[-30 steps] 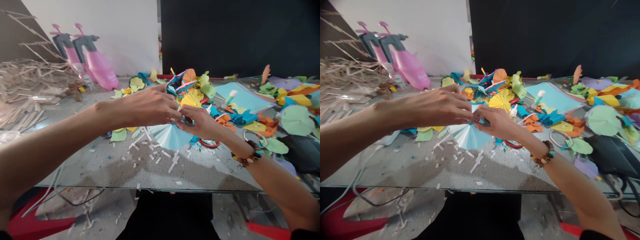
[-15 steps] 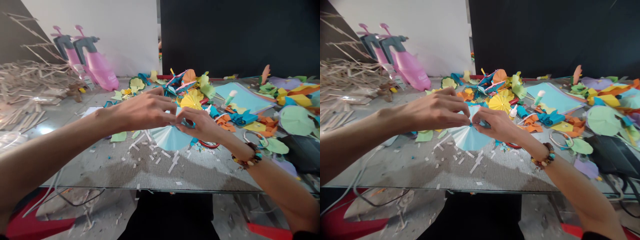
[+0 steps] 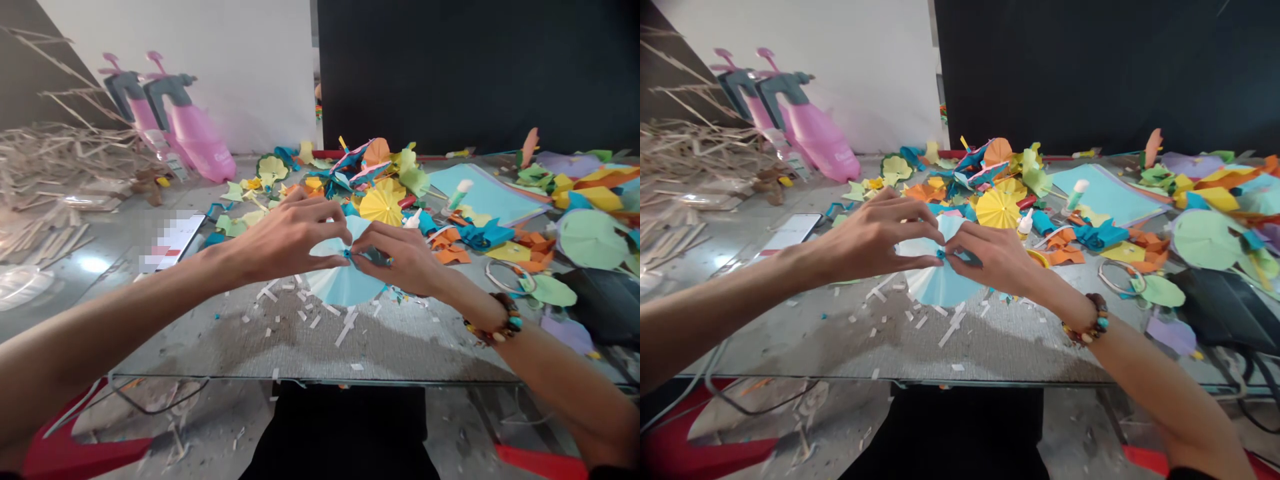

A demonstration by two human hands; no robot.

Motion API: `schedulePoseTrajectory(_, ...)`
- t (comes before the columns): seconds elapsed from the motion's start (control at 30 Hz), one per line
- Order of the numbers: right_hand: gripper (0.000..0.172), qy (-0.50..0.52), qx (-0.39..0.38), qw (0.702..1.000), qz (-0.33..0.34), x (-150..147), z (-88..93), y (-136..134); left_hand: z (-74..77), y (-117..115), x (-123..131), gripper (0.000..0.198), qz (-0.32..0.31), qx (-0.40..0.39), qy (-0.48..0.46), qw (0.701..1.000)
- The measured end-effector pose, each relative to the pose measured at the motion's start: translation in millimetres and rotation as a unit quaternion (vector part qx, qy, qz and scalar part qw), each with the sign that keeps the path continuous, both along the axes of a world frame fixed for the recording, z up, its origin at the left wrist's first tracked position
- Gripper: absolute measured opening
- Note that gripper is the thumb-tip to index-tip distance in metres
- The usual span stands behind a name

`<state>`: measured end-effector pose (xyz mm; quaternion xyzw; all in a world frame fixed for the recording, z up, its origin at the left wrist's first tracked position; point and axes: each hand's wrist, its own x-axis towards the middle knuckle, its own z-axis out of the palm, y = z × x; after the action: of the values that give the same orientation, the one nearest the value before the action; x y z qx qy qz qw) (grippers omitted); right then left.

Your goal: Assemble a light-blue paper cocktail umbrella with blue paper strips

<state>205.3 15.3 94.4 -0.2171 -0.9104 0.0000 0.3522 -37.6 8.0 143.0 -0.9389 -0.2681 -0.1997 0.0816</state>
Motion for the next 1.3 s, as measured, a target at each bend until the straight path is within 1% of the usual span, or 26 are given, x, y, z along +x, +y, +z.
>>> schedulePoseTrajectory(0.17, 0.009, -0.007, 0.039, 0.999, -0.004, 2.9, -3.4, -2.2, -11.2, -3.9, 1.1, 0.018, 0.006, -0.006, -0.011, 1.0)
schedulePoseTrajectory(0.27, 0.007, 0.0, 0.104, 0.995, -0.004, 6.0, -3.1, -2.2, -13.2, -6.9, 1.5, 0.017, 0.007, -0.018, -0.02, 1.0)
schedulePoseTrajectory(0.37, 0.016, -0.036, 0.173, 0.984, 0.009, 7.6, 1.9, -2.9, -13.1, -10.0, 3.7, 0.017, 0.007, -0.028, -0.027, 0.999)
schedulePoseTrajectory(0.47, 0.018, -0.079, 0.203, 0.976, 0.02, 7.3, 10.6, -4.0, -12.1, -12.5, 7.5, 0.014, 0.006, -0.031, -0.033, 0.999)
schedulePoseTrajectory(0.57, 0.016, -0.114, 0.205, 0.972, 0.016, 6.4, 19.1, -4.8, -12.0, -14.5, 11.1, 0.01, 0.007, -0.028, -0.037, 0.999)
schedulePoseTrajectory(0.67, 0.017, -0.144, 0.187, 0.972, 0.01, 5.7, 24.7, -5.4, -12.8, -16.3, 13.3, 0.01, 0.01, -0.032, -0.037, 0.999)
schedulePoseTrajectory(0.83, 0.018, -0.168, 0.176, 0.97, 0.027, 5.3, 30.8, -7.5, -15.0, -17.5, 12.3, 0.012, -0.004, -0.052, -0.051, 0.997)
schedulePoseTrajectory(0.97, 0.016, -0.19, 0.185, 0.964, 0.027, 3.8, 37.0, -12.1, -16.3, -17.7, 11.9, 0.015, -0.013, -0.068, -0.057, 0.996)
schedulePoseTrajectory(1.03, 0.019, -0.206, 0.183, 0.961, 0.024, 2.5, 39.7, -14.8, -17.1, -18.2, 12.8, 0.016, -0.015, -0.073, -0.059, 0.996)
schedulePoseTrajectory(1.17, 0.023, -0.219, 0.172, 0.96, 0.025, 2.1, 41.3, -17.7, -19.3, -18.9, 14.0, 0.015, -0.026, -0.069, -0.069, 0.995)
schedulePoseTrajectory(1.3, 0.023, -0.22, 0.188, 0.957, 0.023, 5.8, 40.7, -18.9, -21.1, -18.9, 12.9, 0.012, -0.034, -0.081, -0.094, 0.992)
